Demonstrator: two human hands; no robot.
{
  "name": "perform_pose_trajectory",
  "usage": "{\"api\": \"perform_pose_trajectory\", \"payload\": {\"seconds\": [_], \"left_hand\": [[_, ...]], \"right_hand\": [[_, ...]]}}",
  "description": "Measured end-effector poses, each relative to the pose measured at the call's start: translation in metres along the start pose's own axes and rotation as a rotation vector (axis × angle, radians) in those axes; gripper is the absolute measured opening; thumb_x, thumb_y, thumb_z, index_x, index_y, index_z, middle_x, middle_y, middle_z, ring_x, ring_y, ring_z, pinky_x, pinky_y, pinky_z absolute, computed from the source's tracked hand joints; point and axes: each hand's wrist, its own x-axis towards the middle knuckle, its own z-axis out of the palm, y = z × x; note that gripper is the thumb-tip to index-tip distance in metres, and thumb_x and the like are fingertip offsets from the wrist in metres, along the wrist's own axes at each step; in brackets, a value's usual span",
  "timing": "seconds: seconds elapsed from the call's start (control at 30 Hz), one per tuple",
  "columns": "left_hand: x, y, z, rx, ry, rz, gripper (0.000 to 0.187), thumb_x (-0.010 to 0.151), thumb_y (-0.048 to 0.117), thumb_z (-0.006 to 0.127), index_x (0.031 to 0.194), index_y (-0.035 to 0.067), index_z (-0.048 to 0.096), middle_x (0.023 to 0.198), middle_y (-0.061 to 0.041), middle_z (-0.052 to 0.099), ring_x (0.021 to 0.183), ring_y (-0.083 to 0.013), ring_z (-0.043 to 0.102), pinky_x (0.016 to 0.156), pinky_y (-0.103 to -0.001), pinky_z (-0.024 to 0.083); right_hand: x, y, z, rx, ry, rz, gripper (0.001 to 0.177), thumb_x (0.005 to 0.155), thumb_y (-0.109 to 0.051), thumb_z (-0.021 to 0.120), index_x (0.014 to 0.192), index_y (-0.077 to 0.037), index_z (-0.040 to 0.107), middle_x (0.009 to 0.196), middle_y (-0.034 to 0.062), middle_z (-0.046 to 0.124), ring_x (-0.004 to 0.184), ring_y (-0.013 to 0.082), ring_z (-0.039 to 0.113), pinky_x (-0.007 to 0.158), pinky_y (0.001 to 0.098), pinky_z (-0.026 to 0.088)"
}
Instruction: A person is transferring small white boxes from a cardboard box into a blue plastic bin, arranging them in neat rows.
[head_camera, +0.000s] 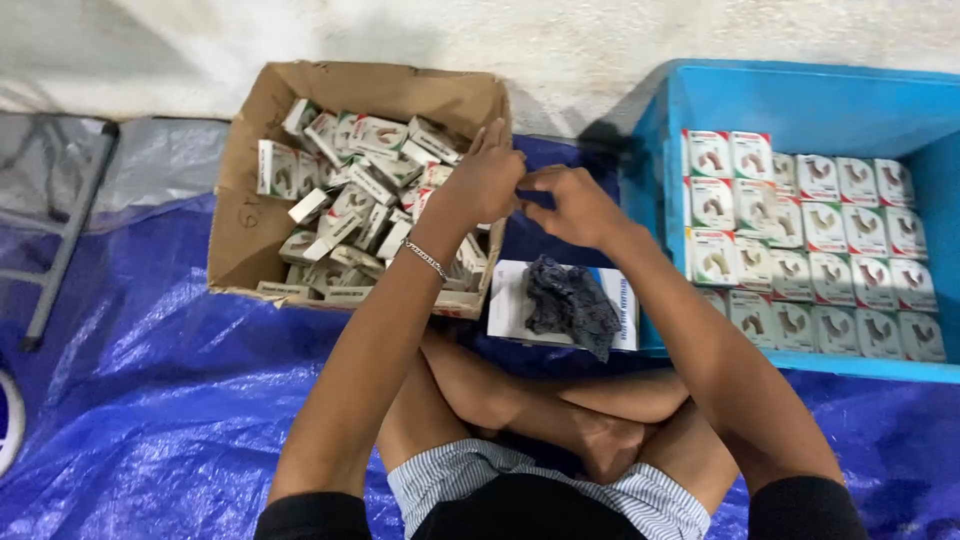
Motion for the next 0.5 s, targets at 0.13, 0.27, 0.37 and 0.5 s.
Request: {"api": "perform_pose_trajectory", "payload": {"seconds": [0.13,0.27,0.37,0.5], "left_hand": [[-0.03,-0.025,-0.002,0.023,0.031,-0.097,0.022,0.078,0.019,0.076,0.082,-0.002,0.071,0.103,-0.017,0.069,0.139,-0.0447,0.034,0.117,-0.055,0.028],[-0.031,-0.081,0.071,-0.035,-0.117,-0.26,0.026,0.074,0.026,0.08,0.084,0.007,0.064,0.088,-0.013,0.069,0.096,-0.0427,0.067,0.081,-0.062,0.054],[-0.027,-0.107,0.117,-0.04,-0.212,-0.311,0.029,0.076,0.025,0.075,0.096,0.007,0.065,0.101,-0.016,0.068,0.099,-0.0414,0.068,0.079,-0.063,0.053],[-0.064,-0.077,0.097,-0.142,-0.293,-0.316,0.025,0.076,0.016,0.067,0.096,-0.001,0.069,0.096,-0.02,0.068,0.094,-0.0424,0.068,0.08,-0.059,0.055]], "right_hand": [[0.016,0.011,0.041,-0.077,-0.074,-0.028,0.016,0.079,-0.005,0.073,0.092,0.004,0.072,0.094,0.0248,0.071,0.097,0.0461,0.066,0.081,0.0526,0.054],[0.024,0.025,0.089,-0.268,-0.232,0.086,0.021,0.077,-0.019,0.074,0.091,-0.002,0.072,0.09,0.0174,0.071,0.087,0.0392,0.069,0.07,0.0477,0.057],[0.032,0.037,0.111,-0.401,-0.36,0.176,0.014,0.077,-0.017,0.072,0.077,-0.003,0.071,0.072,0.0155,0.068,0.068,0.0325,0.068,0.055,0.0404,0.055],[0.029,0.065,0.157,-0.634,-0.579,0.238,0.02,0.078,-0.019,0.07,0.061,-0.009,0.069,0.056,0.0098,0.064,0.048,0.0212,0.062,0.038,0.0302,0.049]]}}
